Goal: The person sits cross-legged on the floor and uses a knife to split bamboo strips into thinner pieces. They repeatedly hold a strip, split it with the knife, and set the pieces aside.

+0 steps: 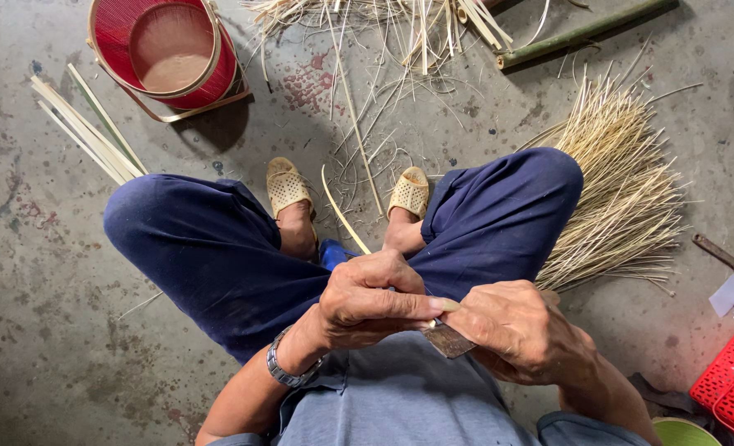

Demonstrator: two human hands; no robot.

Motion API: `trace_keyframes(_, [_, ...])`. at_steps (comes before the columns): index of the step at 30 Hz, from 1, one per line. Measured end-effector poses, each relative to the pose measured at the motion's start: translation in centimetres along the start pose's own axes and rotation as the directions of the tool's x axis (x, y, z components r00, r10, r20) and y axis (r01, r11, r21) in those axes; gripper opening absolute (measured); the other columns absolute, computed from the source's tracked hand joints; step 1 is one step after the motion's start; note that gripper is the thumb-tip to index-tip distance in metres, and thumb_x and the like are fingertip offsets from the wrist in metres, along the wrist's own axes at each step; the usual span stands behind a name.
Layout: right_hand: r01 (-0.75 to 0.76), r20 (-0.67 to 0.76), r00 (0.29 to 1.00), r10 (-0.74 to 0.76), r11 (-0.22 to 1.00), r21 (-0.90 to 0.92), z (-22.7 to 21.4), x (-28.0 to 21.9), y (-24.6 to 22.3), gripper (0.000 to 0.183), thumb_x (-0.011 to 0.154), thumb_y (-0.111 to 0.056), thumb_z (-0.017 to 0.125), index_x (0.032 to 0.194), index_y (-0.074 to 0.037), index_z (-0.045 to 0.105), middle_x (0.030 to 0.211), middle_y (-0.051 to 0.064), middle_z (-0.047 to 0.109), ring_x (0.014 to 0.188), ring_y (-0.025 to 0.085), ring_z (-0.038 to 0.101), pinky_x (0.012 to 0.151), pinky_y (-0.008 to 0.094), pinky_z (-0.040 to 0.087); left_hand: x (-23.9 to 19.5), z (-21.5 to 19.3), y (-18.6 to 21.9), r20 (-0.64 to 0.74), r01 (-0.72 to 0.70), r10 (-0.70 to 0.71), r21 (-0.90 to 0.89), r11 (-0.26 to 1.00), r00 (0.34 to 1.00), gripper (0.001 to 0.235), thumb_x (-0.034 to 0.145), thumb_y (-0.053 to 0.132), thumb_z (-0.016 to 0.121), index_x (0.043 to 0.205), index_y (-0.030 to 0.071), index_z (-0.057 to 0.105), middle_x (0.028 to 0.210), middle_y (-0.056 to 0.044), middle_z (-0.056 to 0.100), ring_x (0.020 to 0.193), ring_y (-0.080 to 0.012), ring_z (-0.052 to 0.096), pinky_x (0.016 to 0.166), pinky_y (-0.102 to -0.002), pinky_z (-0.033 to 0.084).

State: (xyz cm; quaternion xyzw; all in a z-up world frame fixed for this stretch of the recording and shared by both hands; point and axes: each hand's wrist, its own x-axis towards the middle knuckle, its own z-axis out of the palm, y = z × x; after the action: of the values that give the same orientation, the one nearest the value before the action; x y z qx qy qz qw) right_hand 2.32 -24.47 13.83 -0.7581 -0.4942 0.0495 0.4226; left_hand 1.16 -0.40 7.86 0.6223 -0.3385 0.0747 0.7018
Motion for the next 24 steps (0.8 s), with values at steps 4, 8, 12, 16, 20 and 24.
trace_keyframes(4, [0.012, 0.005, 1.000, -0.012, 0.999, 0.036, -0.1, -0.3, 0.3, 0.040, 0.077, -0.002, 0.078, 0.113, 0.005, 0.060, 0.079, 0.008, 0.061, 0.064, 0.025, 0.063, 0.055, 0.038, 0.049, 0.0, 0.1, 0.0, -0.011, 0.000, 0.000, 0.009, 1.000, 1.000, 0.032, 0.085, 0.005, 0.089, 0.114, 0.007, 0.076, 0.092, -0.004, 0.066, 0.079, -0.0132, 0.067, 0.069, -0.028, 0.055])
trace_keyframes(8, [-0.038, 0.029, 0.999, 0.035, 0.994, 0.106, 0.1, -0.8, 0.7, 0.044, 0.076, -0.001, 0.078, 0.116, 0.006, 0.059, 0.078, 0.008, 0.059, 0.063, 0.026, 0.062, 0.055, 0.039, 0.047, -0.1, 0.3, -0.1, -0.012, 0.000, 0.000, 0.043, 0.999, 1.000, 0.032, 0.084, 0.006, 0.088, 0.113, 0.005, 0.076, 0.092, -0.004, 0.066, 0.080, -0.0143, 0.067, 0.070, -0.028, 0.056])
trace_keyframes(12, [-0.092, 0.056, 0.995, 0.085, 0.984, 0.152, 0.1, -1.2, 1.0, 0.043, 0.074, 0.001, 0.076, 0.114, 0.003, 0.060, 0.076, 0.007, 0.058, 0.062, 0.027, 0.061, 0.054, 0.040, 0.046, -0.2, 0.5, -0.3, -0.021, 0.017, -0.016, 0.053, 0.998, 1.000, 0.031, 0.085, 0.005, 0.088, 0.114, 0.005, 0.076, 0.092, -0.004, 0.065, 0.077, -0.0127, 0.066, 0.068, -0.027, 0.055])
trace_keyframes(16, [-0.121, 0.043, 0.992, 0.116, 0.981, 0.153, 0.2, -1.2, 1.1, 0.042, 0.073, 0.003, 0.075, 0.113, 0.002, 0.062, 0.073, 0.007, 0.056, 0.060, 0.026, 0.060, 0.053, 0.039, 0.046, -0.4, 0.5, -0.4, -0.006, 0.032, -0.031, 0.051, 0.998, 0.999, 0.031, 0.087, 0.004, 0.086, 0.116, 0.005, 0.075, 0.094, -0.004, 0.065, 0.079, -0.0127, 0.066, 0.069, -0.027, 0.055])
trace_keyframes(20, [-0.119, 0.029, 0.993, 0.116, 0.981, 0.155, 0.2, -1.0, 1.0, 0.042, 0.074, 0.005, 0.073, 0.114, 0.003, 0.061, 0.074, 0.007, 0.058, 0.061, 0.024, 0.062, 0.053, 0.038, 0.046, -0.5, 0.5, -0.4, -0.010, 0.034, -0.033, 0.057, 0.998, 0.999, 0.031, 0.088, 0.005, 0.086, 0.117, 0.006, 0.075, 0.094, -0.003, 0.065, 0.078, -0.0118, 0.065, 0.068, -0.027, 0.054])
trace_keyframes(24, [-0.137, 0.043, 0.990, 0.132, 0.984, 0.113, 0.1, -0.8, 0.6, 0.042, 0.075, 0.003, 0.075, 0.114, 0.002, 0.061, 0.073, 0.007, 0.058, 0.060, 0.025, 0.061, 0.053, 0.038, 0.046, -0.5, 0.6, -0.4, -0.003, 0.043, -0.043, 0.055, 0.998, 0.999, 0.031, 0.087, 0.005, 0.086, 0.116, 0.007, 0.076, 0.094, -0.003, 0.065, 0.077, -0.0114, 0.065, 0.067, -0.026, 0.053])
